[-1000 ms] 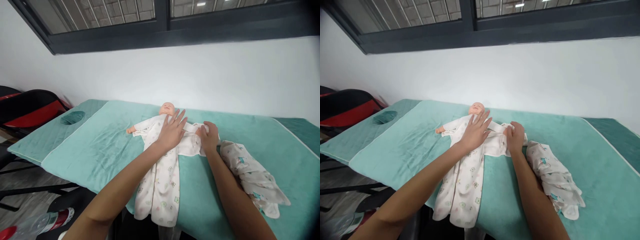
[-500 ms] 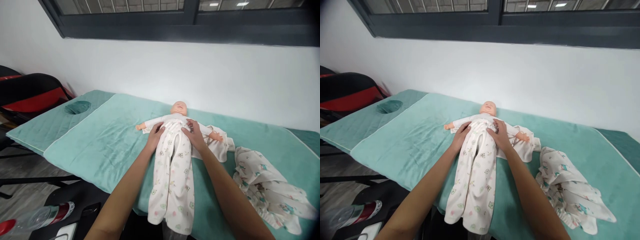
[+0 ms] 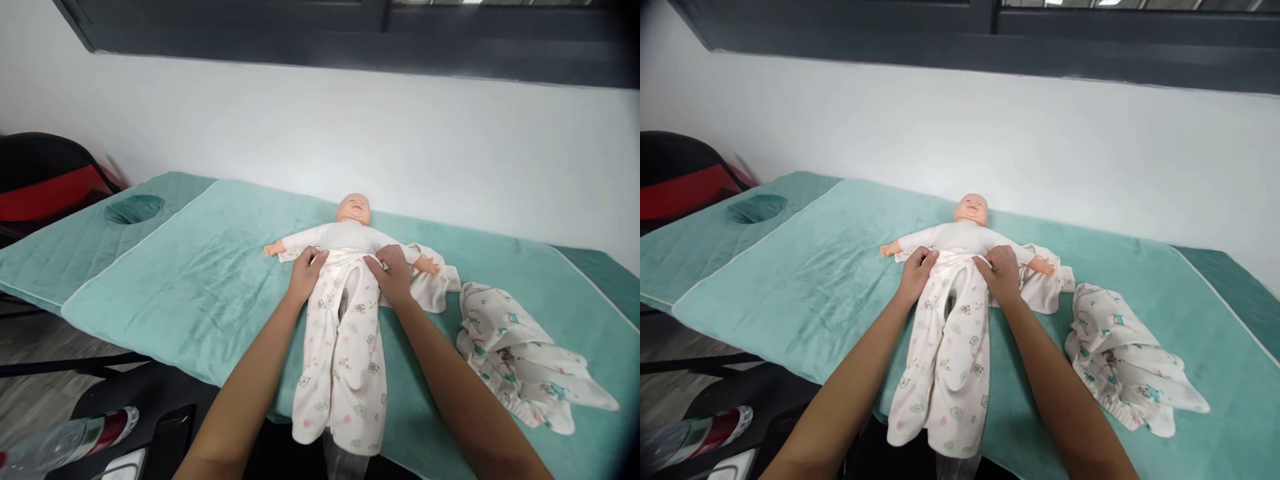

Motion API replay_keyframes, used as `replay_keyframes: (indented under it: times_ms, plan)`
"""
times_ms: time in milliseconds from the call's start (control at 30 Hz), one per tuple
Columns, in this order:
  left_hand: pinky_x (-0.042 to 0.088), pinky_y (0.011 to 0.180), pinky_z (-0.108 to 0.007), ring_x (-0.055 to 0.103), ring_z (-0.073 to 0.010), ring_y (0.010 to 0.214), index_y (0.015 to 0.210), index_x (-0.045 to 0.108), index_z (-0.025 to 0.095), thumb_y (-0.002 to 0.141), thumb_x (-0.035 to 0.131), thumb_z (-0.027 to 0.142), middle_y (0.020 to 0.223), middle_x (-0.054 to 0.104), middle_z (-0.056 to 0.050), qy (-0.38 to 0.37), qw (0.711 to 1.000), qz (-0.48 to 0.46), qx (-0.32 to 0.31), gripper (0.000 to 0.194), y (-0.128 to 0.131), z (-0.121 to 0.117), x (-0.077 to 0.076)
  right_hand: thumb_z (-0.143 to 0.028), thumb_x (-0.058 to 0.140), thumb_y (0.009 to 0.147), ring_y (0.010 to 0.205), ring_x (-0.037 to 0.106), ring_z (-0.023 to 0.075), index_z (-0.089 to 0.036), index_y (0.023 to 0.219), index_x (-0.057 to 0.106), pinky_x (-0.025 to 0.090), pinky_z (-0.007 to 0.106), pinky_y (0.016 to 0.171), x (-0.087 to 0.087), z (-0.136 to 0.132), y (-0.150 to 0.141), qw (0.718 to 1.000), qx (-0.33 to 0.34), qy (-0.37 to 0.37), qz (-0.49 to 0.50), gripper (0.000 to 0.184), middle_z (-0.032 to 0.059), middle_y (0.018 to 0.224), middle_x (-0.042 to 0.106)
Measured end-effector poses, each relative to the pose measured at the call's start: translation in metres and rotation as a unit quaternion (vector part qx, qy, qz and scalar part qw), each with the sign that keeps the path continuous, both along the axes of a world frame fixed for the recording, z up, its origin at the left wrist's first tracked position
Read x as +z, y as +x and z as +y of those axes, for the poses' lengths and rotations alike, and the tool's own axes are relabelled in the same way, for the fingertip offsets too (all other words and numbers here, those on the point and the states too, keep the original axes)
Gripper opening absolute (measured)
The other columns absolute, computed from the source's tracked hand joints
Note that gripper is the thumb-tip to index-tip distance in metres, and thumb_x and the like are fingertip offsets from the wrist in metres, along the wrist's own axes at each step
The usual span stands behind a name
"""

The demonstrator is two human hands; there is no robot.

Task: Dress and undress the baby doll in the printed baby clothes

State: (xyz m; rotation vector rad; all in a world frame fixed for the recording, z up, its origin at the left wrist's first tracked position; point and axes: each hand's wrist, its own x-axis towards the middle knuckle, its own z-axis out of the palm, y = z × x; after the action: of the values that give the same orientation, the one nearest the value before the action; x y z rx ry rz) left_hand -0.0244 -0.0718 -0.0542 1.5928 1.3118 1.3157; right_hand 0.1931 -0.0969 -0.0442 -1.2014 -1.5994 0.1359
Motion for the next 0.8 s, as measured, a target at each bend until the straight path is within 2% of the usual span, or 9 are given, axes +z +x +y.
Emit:
replay_keyframes:
  times_ms: [133,267,367,467,533,600,700,767,800]
  plan:
    - [0.036,0.064,-0.026,0.04,-0.0127,0.063,0.063,0.042,0.021,0.091,0.051,0.045,0.062,0.042,0.004,0.021,0.999,0.03,0.0,0.038,0.0,-0.004,0.0,-0.04,0.06,0.09,0.077,0.054,0.0199,-0.024,0.062,0.045,0.045,0.038,0.077,0.005,-0.014,-0.006,0.998,-0.02,0.019,0.047,0.036,0.0003,0.07,0.055]
    - [0.035,0.064,-0.026,0.042,-0.013,0.063,0.065,0.043,0.021,0.092,0.049,0.046,0.062,0.045,0.004,0.04,0.997,0.065,0.012,0.038,0.001,-0.004,-0.005,-0.036,0.059,0.091,0.086,0.057,0.0224,-0.025,0.061,0.05,0.046,0.043,0.086,0.012,-0.026,-0.006,0.999,-0.017,0.033,0.022,0.033,0.0016,0.072,0.062]
    - [0.035,0.064,-0.026,0.044,-0.0136,0.063,0.069,0.047,0.021,0.093,0.048,0.048,0.062,0.047,0.004,0.046,0.993,0.102,0.03,0.036,0.002,-0.005,-0.01,-0.029,0.06,0.09,0.107,0.056,0.0257,-0.025,0.064,0.052,0.041,0.049,0.098,0.012,-0.034,-0.003,0.998,-0.007,0.063,-0.013,0.028,0.0032,0.094,0.07]
    - [0.039,0.069,-0.029,0.05,-0.0162,0.067,0.078,0.055,0.021,0.095,0.045,0.049,0.067,0.054,0.001,0.082,0.976,0.191,0.059,0.035,0.0,-0.007,-0.011,-0.024,0.06,0.089,0.124,0.051,0.0276,-0.025,0.071,0.053,0.038,0.053,0.105,0.01,-0.038,-0.003,0.996,0.036,0.07,-0.046,0.019,0.0038,0.117,0.068]
    - [0.043,0.079,-0.033,0.056,-0.0201,0.081,0.089,0.062,0.02,0.096,0.045,0.048,0.082,0.062,-0.005,0.149,0.951,0.265,0.051,0.034,-0.004,-0.008,-0.01,-0.023,0.058,0.09,0.126,0.051,0.0271,-0.025,0.079,0.053,0.038,0.053,0.106,0.008,-0.04,-0.003,0.994,0.08,0.05,-0.047,0.012,0.0053,0.125,0.065]
    - [0.042,0.095,-0.04,0.056,-0.0251,0.105,0.107,0.066,0.019,0.097,0.045,0.046,0.106,0.064,-0.012,0.24,0.916,0.32,0.033,0.035,-0.007,-0.01,-0.007,-0.027,0.059,0.091,0.133,0.045,0.0276,-0.025,0.09,0.052,0.035,0.054,0.111,0.005,-0.041,-0.001,0.993,0.112,0.021,-0.04,0.007,0.0077,0.137,0.058]
    - [0.031,0.113,-0.05,0.038,-0.0305,0.138,0.135,0.055,0.02,0.097,0.046,0.04,0.139,0.052,-0.016,0.338,0.874,0.347,0.04,0.043,-0.01,-0.011,-0.004,-0.036,0.067,0.087,0.145,0.029,0.0285,-0.025,0.108,0.049,0.026,0.054,0.117,0.0,-0.044,0.005,0.986,0.16,-0.039,-0.025,0.03,0.01,0.154,0.039]
    - [0.024,0.118,-0.055,0.024,-0.0315,0.148,0.142,0.048,0.021,0.097,0.047,0.033,0.151,0.042,-0.016,0.356,0.861,0.359,0.052,0.046,-0.01,-0.013,-0.005,-0.04,0.073,0.081,0.146,0.027,0.0293,-0.024,0.113,0.048,0.026,0.051,0.118,-0.002,-0.047,0.009,0.982,0.174,-0.074,-0.018,0.044,0.0111,0.157,0.032]
    - [0.021,0.119,-0.057,0.019,-0.0316,0.151,0.144,0.047,0.022,0.097,0.047,0.027,0.155,0.038,-0.015,0.352,0.86,0.366,0.056,0.047,-0.011,-0.015,-0.005,-0.042,0.075,0.079,0.144,0.03,0.03,-0.024,0.111,0.049,0.028,0.05,0.116,-0.003,-0.049,0.01,0.983,0.164,-0.078,-0.018,0.046,0.0119,0.154,0.033]
